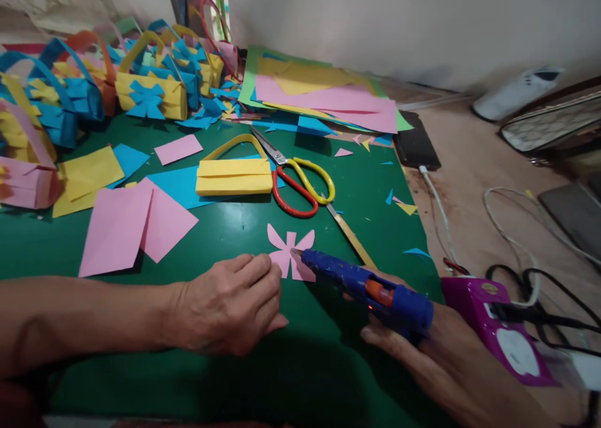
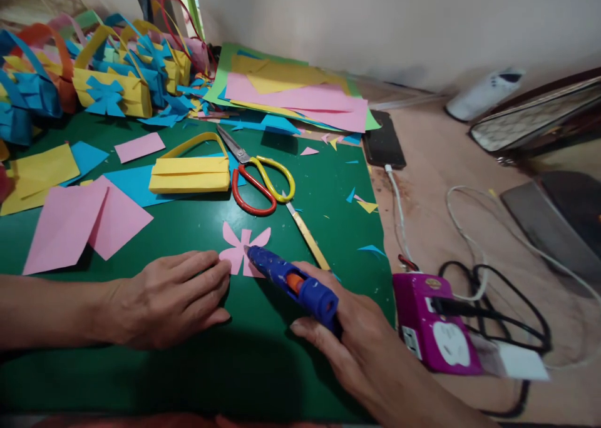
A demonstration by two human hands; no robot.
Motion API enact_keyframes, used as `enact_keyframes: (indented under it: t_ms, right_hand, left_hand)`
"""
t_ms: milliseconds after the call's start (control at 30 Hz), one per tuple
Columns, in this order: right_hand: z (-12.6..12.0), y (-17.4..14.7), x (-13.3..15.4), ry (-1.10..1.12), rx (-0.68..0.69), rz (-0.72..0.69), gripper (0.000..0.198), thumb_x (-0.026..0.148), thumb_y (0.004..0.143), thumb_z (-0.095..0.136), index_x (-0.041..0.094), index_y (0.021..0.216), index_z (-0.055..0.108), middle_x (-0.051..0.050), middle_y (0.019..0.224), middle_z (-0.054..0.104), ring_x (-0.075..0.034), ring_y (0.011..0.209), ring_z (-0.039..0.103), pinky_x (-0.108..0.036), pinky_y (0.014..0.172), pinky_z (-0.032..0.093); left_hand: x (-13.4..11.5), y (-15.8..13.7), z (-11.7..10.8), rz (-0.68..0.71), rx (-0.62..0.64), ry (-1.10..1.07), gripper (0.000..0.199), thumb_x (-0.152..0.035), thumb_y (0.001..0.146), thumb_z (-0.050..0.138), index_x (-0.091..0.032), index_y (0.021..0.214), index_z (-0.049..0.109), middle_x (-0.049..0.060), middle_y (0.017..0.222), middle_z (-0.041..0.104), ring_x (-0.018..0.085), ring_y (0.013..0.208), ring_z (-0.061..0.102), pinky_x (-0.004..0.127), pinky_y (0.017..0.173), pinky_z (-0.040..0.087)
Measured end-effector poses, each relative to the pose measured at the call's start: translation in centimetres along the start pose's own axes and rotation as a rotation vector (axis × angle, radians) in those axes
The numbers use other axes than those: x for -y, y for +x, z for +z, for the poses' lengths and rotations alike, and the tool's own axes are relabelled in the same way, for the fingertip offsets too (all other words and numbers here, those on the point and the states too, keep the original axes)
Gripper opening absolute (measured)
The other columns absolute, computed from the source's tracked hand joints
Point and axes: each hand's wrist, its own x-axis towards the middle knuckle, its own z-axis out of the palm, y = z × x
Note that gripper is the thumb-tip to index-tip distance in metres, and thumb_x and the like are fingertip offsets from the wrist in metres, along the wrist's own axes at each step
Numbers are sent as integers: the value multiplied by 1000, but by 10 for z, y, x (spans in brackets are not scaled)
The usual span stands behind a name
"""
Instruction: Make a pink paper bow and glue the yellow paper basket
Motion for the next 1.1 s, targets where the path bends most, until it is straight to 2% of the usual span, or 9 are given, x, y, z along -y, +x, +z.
enact_keyframes:
  t_ms: [200,467,633,1100]
  right_hand:
    - [-2,2,5,-63,13,-10,45,46,87,49,29,128,56,-5,109,70,-26,97,67,-39,83,55]
    - [0,1,-1,-67,79,8,48,46,86,52,36,133,49,-1,113,69,-25,97,67,-37,81,56]
    - [0,2,-1,-94,58,-5,47,47,88,48,32,132,51,-5,113,69,-27,95,67,-39,79,56]
    - [1,4,5,-78,42,-42,47,43,87,50,31,133,50,-4,115,68,-27,101,66,-39,82,55]
  left_hand:
    - [0,0,0,-6,5,-12,24,-26,91,46,-14,76,61,11,88,65,21,83,60,35,72,54]
    - [0,0,1,-6,-7,-22,25,-25,92,45,-13,76,61,11,86,65,21,80,60,35,70,54]
    - [1,1,-1,-5,-9,-37,26,-23,91,46,-13,75,62,10,83,66,21,78,61,35,70,54]
    - [2,0,0,26,-8,48,26,-28,93,45,-15,76,61,9,86,65,19,80,60,32,72,54]
